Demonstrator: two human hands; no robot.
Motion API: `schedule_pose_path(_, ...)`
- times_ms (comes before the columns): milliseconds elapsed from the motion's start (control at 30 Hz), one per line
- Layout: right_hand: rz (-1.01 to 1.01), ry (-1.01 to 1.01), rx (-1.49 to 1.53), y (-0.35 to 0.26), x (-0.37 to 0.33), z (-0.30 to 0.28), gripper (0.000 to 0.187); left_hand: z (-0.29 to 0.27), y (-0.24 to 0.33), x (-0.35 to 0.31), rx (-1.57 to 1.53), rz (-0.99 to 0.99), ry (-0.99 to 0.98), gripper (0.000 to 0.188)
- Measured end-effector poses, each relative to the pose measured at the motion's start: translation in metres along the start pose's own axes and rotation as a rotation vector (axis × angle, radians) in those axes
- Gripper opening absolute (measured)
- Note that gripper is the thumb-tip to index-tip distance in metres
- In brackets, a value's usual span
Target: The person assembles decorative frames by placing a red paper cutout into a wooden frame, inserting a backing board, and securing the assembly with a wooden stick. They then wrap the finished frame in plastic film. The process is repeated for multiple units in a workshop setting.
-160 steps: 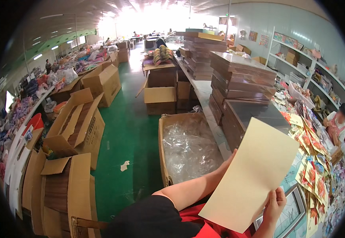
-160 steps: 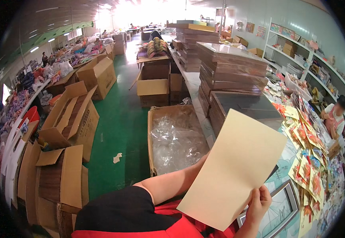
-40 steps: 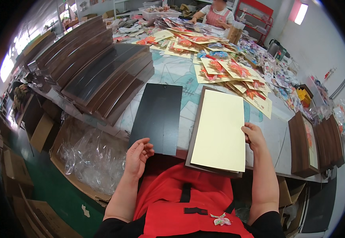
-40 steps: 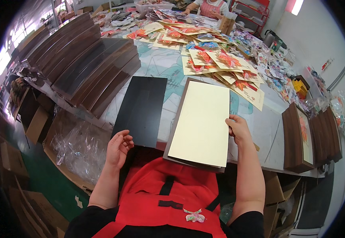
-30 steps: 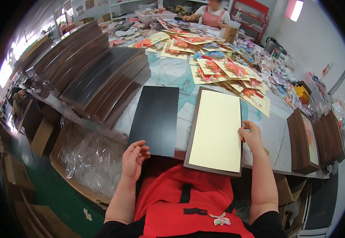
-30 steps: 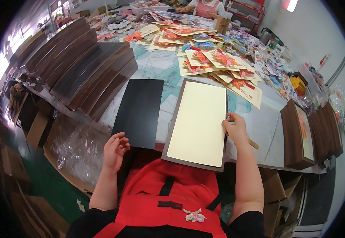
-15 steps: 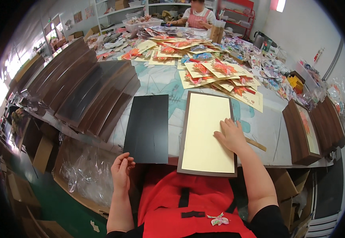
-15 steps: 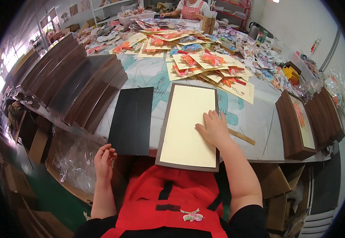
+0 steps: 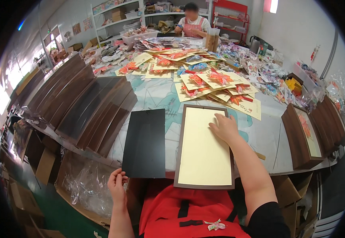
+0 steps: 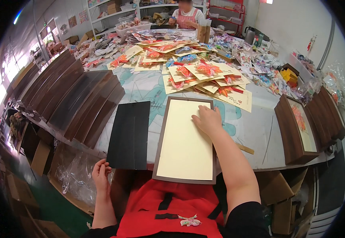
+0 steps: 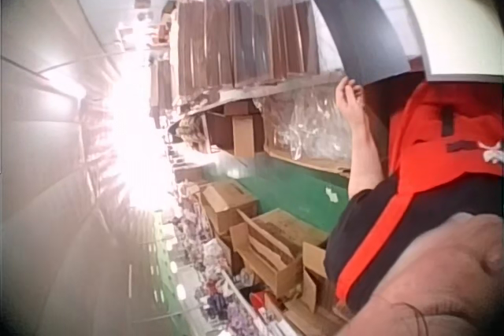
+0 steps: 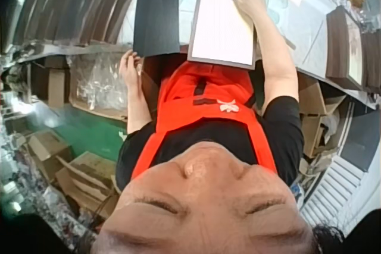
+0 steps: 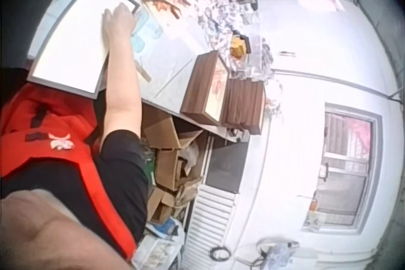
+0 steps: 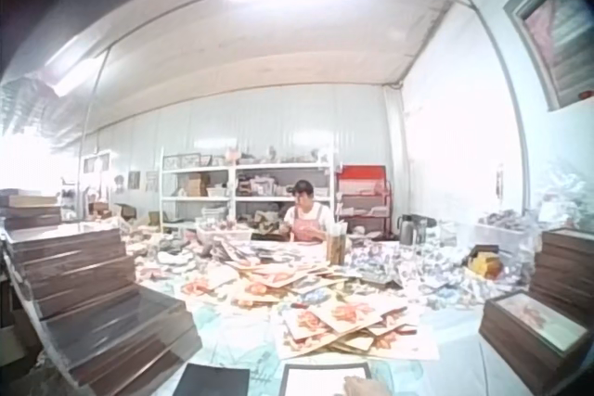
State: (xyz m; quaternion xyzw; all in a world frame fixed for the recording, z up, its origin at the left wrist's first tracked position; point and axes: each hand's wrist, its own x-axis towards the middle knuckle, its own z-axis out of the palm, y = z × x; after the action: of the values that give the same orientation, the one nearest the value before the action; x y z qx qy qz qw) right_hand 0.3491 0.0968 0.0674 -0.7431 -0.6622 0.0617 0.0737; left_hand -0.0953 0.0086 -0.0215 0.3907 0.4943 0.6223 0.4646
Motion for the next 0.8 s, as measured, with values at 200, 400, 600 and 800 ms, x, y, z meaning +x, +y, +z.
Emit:
schedule_pose_path(200, -0.036, 0.103, 0.029, 0.003, -0.004, 0.019, 0.057, -0.006, -0.009, 0.008, 0.139, 0.113, 0.148, 0.025)
schedule_pose_path(400, -0.207, 0.113, 0.368, 0.003, -0.069, 0.008, 0.055, -0.003, -0.002, 0.009, -0.026, -0.060, 0.255, 0.039)
schedule_pose_path(600, -0.213, 0.027, 0.614, 0.014, -0.161, 0.000, 0.055, 0.007, -0.009, 0.015, -0.194, -0.298, 0.059, 0.037)
schedule_pose_path(800, -0.222, 0.049, 0.455, 0.007, -0.196, 0.010, 0.044, 0.017, -0.005, 0.013, -0.192, -0.312, -0.056, 0.031)
